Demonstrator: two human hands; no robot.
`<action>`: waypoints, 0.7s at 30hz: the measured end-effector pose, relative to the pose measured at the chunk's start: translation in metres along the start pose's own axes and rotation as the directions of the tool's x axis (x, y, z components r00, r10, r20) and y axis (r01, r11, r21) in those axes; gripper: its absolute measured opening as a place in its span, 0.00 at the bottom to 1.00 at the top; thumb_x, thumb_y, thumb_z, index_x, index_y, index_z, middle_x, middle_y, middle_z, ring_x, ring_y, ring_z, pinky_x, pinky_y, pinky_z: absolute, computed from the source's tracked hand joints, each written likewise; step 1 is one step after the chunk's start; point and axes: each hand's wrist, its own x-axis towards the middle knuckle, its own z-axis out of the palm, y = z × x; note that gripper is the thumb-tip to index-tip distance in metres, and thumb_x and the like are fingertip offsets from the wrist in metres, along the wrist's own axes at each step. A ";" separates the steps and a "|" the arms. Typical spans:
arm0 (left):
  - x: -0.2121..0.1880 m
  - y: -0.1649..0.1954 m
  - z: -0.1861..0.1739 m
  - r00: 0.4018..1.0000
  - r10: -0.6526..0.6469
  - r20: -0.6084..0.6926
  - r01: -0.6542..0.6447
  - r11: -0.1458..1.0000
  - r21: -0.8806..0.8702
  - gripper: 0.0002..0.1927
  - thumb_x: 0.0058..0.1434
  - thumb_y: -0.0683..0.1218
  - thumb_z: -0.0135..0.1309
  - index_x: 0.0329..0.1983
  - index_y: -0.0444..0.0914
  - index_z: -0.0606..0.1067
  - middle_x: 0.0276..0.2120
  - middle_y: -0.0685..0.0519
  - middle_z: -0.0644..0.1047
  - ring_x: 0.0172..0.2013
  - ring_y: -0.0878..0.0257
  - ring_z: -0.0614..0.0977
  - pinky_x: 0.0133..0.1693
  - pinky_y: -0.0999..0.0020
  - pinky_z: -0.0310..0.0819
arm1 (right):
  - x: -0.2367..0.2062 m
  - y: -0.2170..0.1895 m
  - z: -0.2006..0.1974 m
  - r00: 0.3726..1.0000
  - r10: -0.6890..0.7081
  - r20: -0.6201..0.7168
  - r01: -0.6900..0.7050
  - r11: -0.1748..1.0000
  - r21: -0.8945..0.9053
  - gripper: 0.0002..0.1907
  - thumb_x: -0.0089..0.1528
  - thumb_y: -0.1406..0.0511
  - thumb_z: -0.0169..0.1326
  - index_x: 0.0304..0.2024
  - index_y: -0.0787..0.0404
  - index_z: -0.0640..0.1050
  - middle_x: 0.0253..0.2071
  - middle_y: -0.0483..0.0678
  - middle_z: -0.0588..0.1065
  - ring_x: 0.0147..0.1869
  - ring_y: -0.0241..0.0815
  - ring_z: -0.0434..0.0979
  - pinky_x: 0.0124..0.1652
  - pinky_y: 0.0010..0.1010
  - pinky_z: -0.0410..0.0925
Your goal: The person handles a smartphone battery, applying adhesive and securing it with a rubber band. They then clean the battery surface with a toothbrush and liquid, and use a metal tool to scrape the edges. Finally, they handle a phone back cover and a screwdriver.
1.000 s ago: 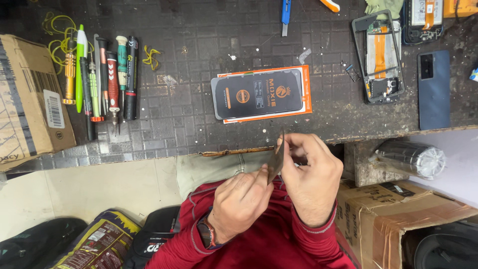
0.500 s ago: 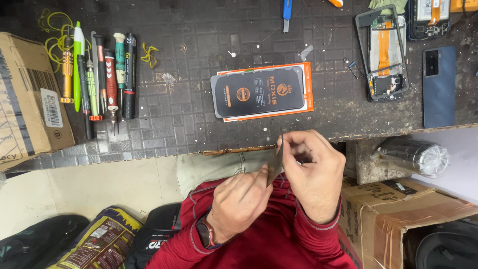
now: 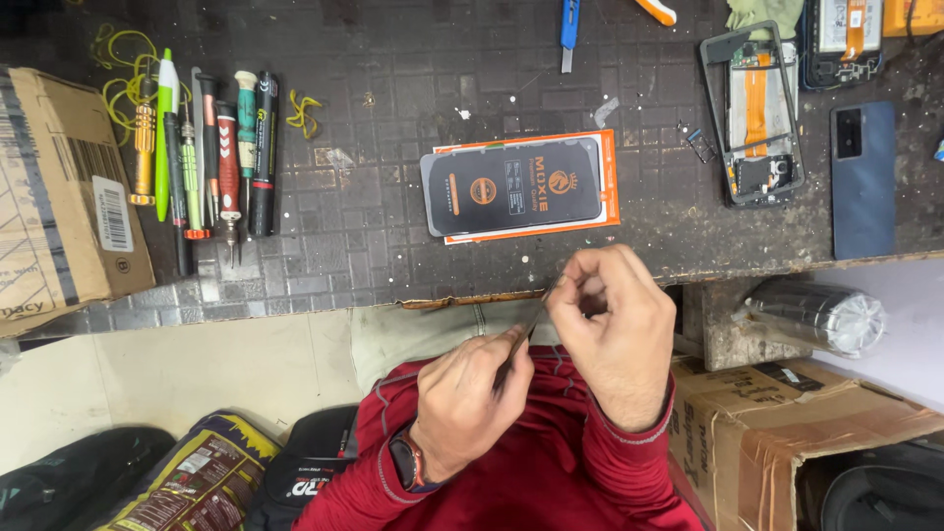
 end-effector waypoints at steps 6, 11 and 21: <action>-0.009 0.000 -0.004 0.988 -0.139 -0.059 0.133 0.986 -0.105 0.14 0.59 0.35 0.64 0.35 0.34 0.68 0.26 0.50 0.76 0.21 0.62 0.77 0.24 0.68 0.70 | 0.020 0.030 -0.024 0.942 0.179 -0.283 -0.146 0.980 0.136 0.01 0.64 0.75 0.48 0.39 0.69 0.70 0.33 0.48 0.72 0.31 0.37 0.78 0.29 0.28 0.70; -0.015 0.003 -0.002 0.937 -0.347 0.035 0.343 0.901 -0.264 0.16 0.57 0.37 0.65 0.32 0.35 0.65 0.20 0.54 0.73 0.16 0.69 0.73 0.19 0.72 0.64 | 0.012 0.066 -0.040 0.914 0.278 -0.296 -0.155 0.912 0.379 0.09 0.67 0.72 0.36 0.33 0.68 0.67 0.27 0.48 0.69 0.28 0.37 0.72 0.31 0.28 0.73; -0.021 -0.003 0.013 0.930 -0.231 0.286 0.326 0.875 -0.356 0.13 0.58 0.40 0.66 0.31 0.34 0.70 0.19 0.53 0.76 0.17 0.69 0.78 0.19 0.72 0.69 | -0.054 0.101 -0.007 0.918 0.313 -0.241 -0.275 0.944 0.181 0.12 0.66 0.72 0.41 0.27 0.67 0.70 0.20 0.46 0.71 0.23 0.33 0.67 0.25 0.27 0.60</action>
